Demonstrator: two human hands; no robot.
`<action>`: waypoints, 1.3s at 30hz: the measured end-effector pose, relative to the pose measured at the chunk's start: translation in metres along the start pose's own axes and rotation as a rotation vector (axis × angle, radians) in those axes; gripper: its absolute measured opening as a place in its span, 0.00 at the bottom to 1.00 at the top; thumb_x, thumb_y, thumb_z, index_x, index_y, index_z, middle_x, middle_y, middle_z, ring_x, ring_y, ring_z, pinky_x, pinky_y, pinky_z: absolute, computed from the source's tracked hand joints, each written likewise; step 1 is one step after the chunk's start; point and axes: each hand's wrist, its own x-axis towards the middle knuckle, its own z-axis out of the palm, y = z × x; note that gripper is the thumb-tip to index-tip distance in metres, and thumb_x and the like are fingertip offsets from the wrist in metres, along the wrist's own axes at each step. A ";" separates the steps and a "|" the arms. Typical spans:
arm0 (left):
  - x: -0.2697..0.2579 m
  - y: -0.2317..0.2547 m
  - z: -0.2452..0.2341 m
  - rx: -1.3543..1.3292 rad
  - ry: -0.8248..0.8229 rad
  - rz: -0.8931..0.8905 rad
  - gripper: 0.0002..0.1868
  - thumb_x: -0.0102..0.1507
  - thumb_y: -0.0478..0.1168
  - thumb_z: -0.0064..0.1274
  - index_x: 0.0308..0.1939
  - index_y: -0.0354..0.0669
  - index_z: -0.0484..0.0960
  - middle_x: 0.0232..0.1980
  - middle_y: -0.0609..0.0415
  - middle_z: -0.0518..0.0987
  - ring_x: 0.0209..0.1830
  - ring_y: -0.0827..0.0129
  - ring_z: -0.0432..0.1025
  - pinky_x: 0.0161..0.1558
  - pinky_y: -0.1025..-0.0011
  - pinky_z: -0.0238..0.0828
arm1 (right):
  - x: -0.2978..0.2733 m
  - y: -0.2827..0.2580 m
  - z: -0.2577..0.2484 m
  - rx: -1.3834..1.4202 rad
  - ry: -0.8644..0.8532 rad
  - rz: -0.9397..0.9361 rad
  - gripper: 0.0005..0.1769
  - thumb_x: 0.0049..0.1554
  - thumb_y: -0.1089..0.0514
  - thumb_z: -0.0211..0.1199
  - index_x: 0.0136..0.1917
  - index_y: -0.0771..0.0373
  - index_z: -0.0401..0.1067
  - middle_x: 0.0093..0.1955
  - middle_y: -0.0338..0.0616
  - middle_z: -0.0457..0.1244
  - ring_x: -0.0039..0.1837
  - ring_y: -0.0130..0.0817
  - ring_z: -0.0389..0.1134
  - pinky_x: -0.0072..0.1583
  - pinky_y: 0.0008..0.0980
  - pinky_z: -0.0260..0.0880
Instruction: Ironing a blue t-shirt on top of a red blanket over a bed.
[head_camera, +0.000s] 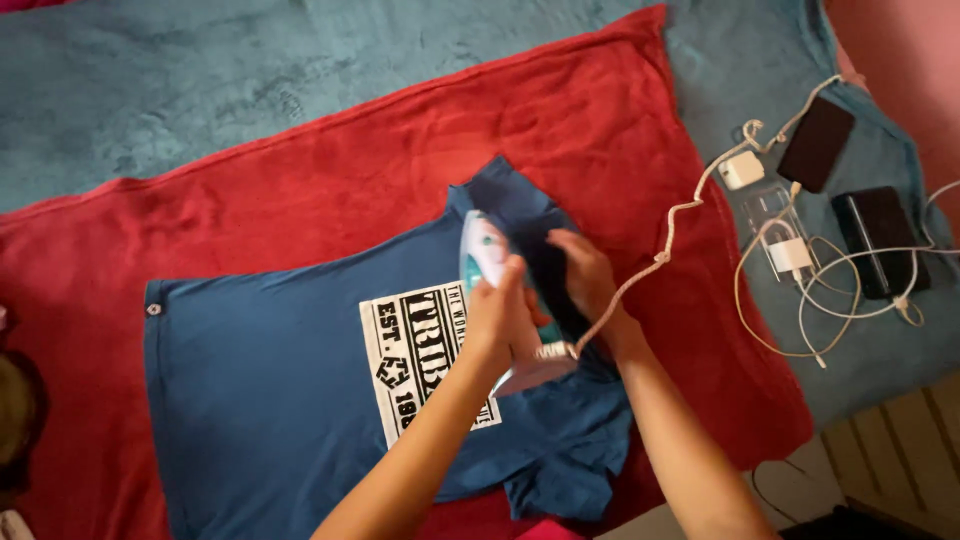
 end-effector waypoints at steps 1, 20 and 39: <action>-0.004 0.010 -0.001 -0.005 0.005 0.004 0.20 0.67 0.53 0.54 0.37 0.37 0.75 0.25 0.52 0.73 0.17 0.63 0.70 0.22 0.61 0.72 | -0.003 -0.001 0.003 0.003 -0.005 -0.005 0.17 0.62 0.69 0.48 0.61 0.67 0.73 0.64 0.58 0.67 0.67 0.55 0.68 0.69 0.44 0.67; 0.028 0.006 -0.018 -0.139 0.118 0.096 0.16 0.66 0.50 0.54 0.38 0.40 0.73 0.25 0.51 0.72 0.19 0.62 0.70 0.24 0.61 0.74 | -0.010 -0.012 0.003 -0.194 -0.347 -0.115 0.30 0.57 0.66 0.54 0.73 0.63 0.64 0.79 0.55 0.54 0.80 0.53 0.53 0.76 0.50 0.52; 0.095 0.002 -0.055 -1.046 -0.037 0.188 0.26 0.67 0.45 0.58 0.63 0.37 0.66 0.60 0.48 0.70 0.60 0.52 0.70 0.69 0.46 0.62 | -0.038 -0.046 -0.003 -0.114 -0.081 0.121 0.19 0.61 0.65 0.53 0.64 0.65 0.73 0.71 0.55 0.64 0.76 0.54 0.62 0.74 0.45 0.61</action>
